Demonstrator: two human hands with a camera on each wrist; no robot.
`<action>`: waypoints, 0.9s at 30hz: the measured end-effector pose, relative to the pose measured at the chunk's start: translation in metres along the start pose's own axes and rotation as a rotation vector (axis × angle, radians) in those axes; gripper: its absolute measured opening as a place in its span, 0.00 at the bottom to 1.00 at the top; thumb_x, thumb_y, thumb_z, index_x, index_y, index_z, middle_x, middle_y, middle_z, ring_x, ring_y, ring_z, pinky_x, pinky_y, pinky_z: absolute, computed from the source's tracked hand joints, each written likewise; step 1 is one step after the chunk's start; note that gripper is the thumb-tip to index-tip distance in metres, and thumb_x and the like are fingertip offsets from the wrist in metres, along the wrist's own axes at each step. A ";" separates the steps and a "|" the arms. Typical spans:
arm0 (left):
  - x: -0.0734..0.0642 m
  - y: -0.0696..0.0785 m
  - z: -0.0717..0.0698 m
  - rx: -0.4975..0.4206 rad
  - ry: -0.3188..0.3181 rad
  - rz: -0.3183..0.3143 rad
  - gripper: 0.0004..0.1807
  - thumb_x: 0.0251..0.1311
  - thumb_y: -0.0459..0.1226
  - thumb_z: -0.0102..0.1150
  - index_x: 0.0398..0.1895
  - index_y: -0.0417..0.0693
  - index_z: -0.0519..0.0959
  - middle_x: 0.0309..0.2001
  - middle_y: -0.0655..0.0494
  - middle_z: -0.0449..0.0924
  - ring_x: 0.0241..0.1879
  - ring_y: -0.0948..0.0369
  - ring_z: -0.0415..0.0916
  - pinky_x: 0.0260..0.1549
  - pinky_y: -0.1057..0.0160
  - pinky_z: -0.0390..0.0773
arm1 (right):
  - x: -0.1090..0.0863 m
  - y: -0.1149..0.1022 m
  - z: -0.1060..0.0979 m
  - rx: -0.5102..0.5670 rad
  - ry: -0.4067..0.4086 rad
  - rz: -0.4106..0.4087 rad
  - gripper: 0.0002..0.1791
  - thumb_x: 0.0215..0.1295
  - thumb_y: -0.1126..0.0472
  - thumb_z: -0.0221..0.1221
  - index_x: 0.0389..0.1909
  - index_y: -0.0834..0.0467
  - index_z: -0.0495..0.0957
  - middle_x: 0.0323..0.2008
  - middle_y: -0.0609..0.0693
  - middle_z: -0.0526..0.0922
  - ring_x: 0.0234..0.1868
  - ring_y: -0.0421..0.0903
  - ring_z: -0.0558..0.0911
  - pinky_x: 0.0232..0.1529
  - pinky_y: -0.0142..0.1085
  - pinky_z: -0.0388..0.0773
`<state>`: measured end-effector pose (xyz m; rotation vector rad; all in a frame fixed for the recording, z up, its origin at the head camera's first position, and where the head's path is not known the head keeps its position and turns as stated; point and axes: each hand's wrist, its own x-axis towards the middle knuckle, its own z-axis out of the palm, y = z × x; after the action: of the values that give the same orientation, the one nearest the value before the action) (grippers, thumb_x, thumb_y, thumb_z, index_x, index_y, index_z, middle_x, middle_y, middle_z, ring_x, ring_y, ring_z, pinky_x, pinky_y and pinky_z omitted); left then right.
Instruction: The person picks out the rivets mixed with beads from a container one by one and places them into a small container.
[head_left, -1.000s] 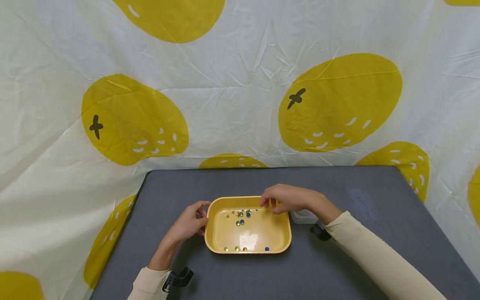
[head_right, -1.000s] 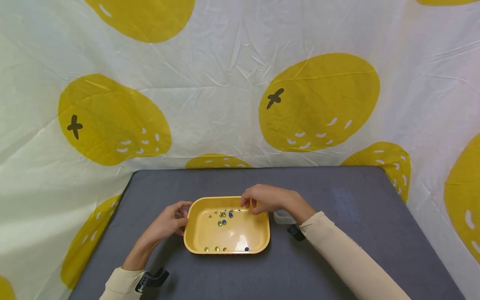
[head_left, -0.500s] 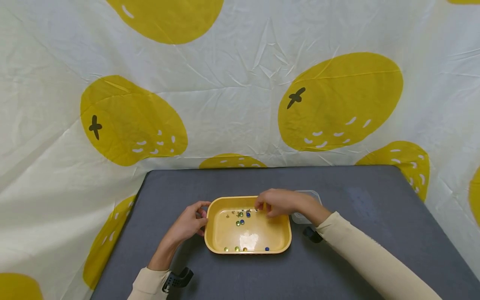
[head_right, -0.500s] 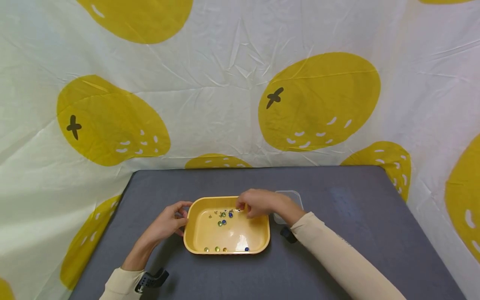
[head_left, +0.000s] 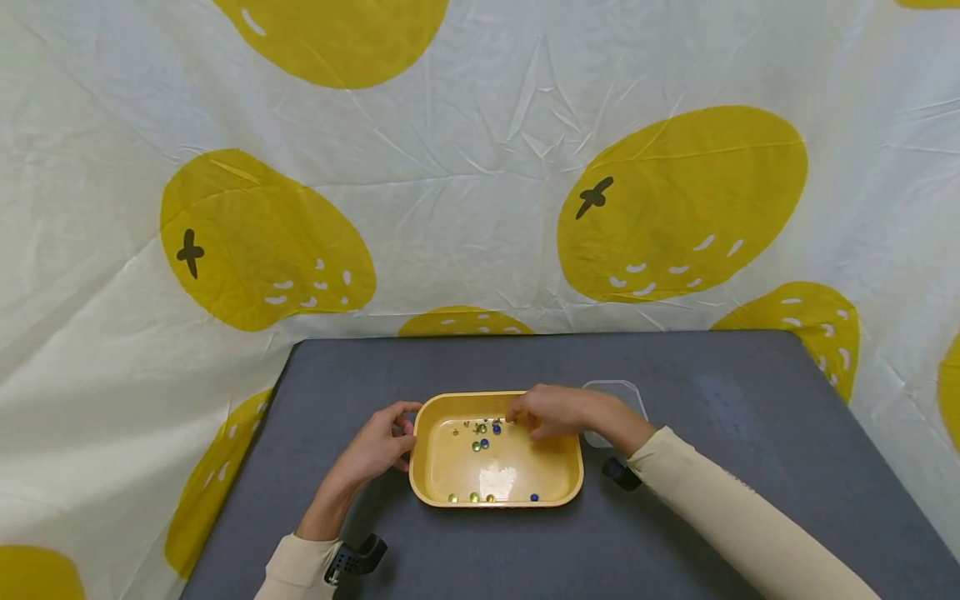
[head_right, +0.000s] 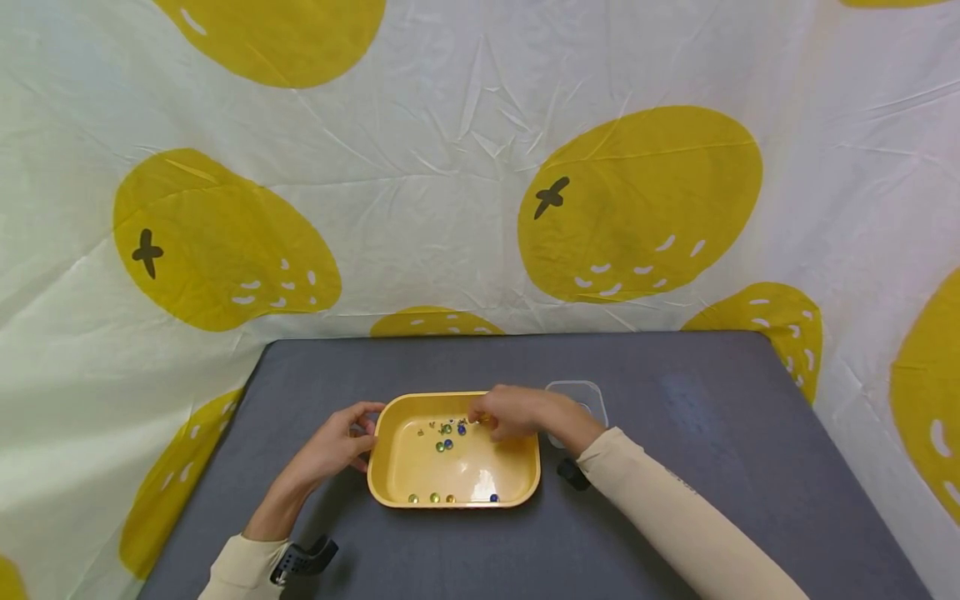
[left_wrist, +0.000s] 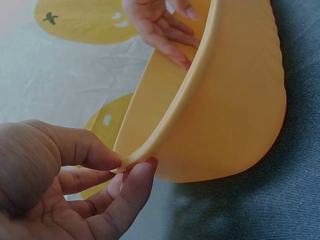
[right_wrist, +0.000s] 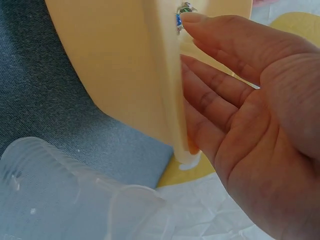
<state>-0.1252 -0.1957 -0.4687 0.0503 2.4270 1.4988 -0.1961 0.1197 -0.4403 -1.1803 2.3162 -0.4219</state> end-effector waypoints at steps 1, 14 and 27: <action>0.000 0.000 0.000 -0.002 0.000 0.002 0.27 0.67 0.26 0.55 0.70 0.39 0.70 0.37 0.45 0.71 0.29 0.54 0.77 0.25 0.47 0.86 | 0.000 0.000 0.001 -0.001 -0.005 0.002 0.22 0.63 0.71 0.63 0.59 0.61 0.80 0.52 0.55 0.84 0.46 0.50 0.82 0.47 0.36 0.80; -0.001 -0.002 0.001 0.001 -0.001 0.007 0.27 0.67 0.26 0.55 0.70 0.40 0.70 0.37 0.45 0.71 0.29 0.54 0.77 0.25 0.49 0.86 | 0.006 0.002 0.011 -0.022 -0.032 -0.002 0.22 0.63 0.69 0.65 0.59 0.61 0.80 0.53 0.52 0.83 0.52 0.50 0.80 0.58 0.39 0.77; -0.001 -0.003 0.003 0.003 0.006 0.017 0.27 0.67 0.26 0.55 0.70 0.39 0.70 0.37 0.45 0.71 0.29 0.53 0.77 0.24 0.50 0.86 | 0.005 0.002 0.017 0.048 -0.028 0.017 0.20 0.63 0.70 0.66 0.56 0.60 0.81 0.52 0.51 0.84 0.55 0.48 0.82 0.59 0.38 0.79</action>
<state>-0.1229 -0.1946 -0.4719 0.0664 2.4398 1.5044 -0.1907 0.1159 -0.4568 -1.1354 2.2785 -0.4498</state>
